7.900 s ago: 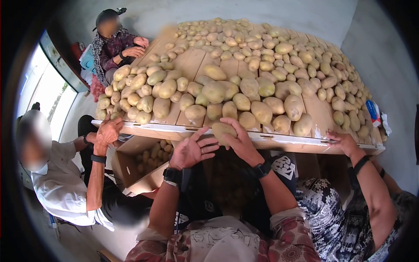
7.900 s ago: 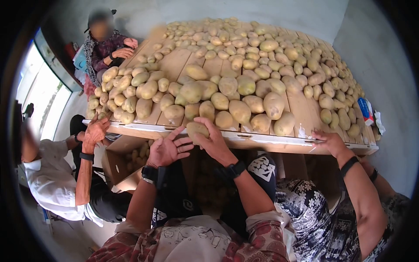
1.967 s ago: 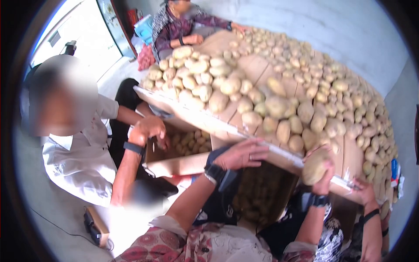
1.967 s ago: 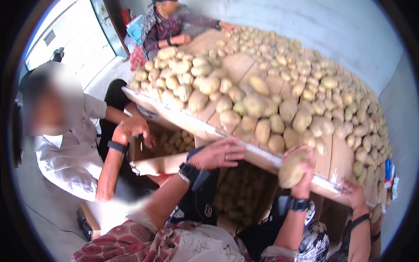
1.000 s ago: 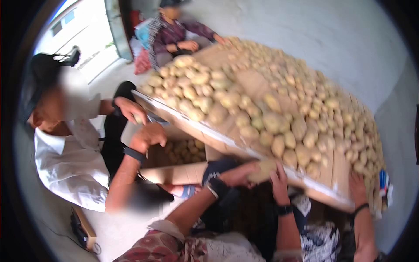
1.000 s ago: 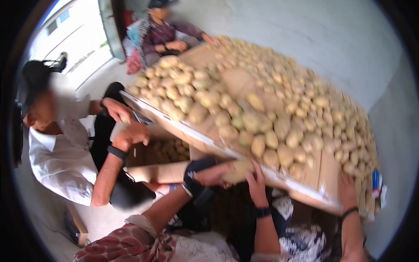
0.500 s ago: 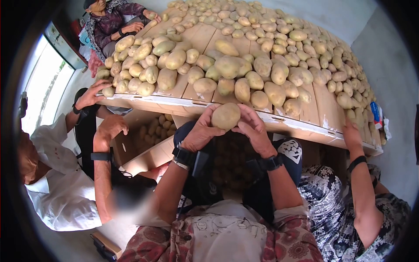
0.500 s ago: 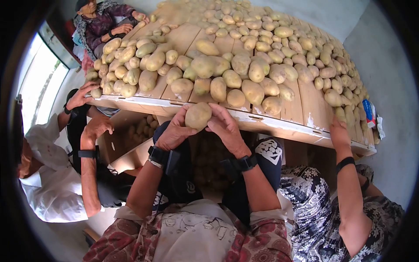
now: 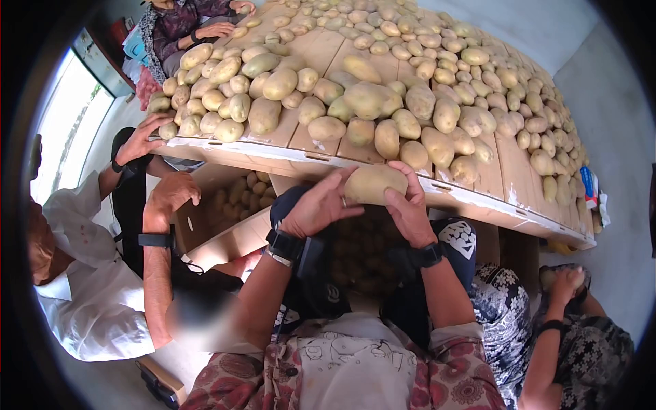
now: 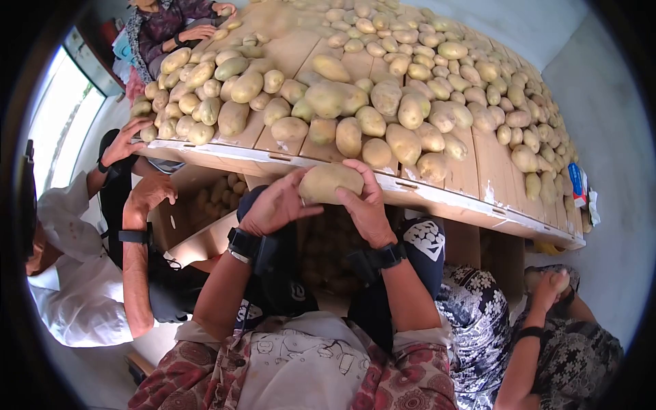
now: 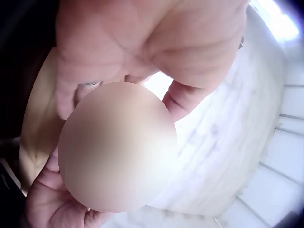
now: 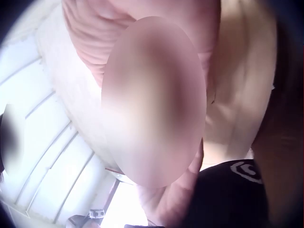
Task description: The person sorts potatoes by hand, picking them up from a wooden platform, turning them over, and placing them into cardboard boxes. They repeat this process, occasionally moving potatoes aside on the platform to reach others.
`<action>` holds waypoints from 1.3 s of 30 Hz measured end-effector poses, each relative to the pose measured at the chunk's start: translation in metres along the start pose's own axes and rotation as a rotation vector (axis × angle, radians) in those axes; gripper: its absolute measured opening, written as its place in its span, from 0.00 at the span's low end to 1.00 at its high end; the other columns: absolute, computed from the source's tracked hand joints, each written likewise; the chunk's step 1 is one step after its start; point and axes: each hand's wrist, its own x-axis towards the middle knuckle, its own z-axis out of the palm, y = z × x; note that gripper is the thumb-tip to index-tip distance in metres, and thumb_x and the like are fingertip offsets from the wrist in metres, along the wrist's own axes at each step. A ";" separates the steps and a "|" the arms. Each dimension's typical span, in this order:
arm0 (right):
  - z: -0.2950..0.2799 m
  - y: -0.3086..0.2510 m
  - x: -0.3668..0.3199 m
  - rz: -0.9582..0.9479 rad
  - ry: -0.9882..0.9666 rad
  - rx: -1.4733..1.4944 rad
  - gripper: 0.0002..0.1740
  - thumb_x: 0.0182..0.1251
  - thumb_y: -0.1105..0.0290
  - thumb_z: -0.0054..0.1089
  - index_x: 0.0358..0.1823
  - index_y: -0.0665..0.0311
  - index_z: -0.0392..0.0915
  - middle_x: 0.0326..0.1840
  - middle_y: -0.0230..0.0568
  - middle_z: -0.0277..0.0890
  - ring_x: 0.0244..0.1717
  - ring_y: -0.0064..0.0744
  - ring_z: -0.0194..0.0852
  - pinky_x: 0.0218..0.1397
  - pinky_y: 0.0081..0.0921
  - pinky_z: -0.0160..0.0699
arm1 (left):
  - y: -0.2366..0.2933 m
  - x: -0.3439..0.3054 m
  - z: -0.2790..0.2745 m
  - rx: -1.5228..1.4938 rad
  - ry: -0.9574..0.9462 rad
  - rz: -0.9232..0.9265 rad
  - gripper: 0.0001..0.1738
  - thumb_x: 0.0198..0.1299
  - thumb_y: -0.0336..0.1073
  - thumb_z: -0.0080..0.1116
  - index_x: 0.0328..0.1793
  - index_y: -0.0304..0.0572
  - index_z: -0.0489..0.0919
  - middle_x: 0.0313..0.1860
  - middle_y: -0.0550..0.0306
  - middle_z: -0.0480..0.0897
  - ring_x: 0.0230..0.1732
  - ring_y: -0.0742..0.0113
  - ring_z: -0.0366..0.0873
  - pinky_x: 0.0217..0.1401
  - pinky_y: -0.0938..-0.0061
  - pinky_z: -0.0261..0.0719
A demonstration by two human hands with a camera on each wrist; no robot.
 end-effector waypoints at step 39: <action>0.000 -0.015 -0.006 0.005 -0.206 -0.408 0.42 0.50 0.90 0.62 0.68 0.62 0.58 0.69 0.38 0.57 0.68 0.29 0.58 0.69 0.28 0.62 | 0.003 -0.004 0.009 0.290 -0.012 0.215 0.40 0.44 0.22 0.67 0.67 0.44 0.66 0.69 0.55 0.66 0.68 0.63 0.64 0.70 0.67 0.63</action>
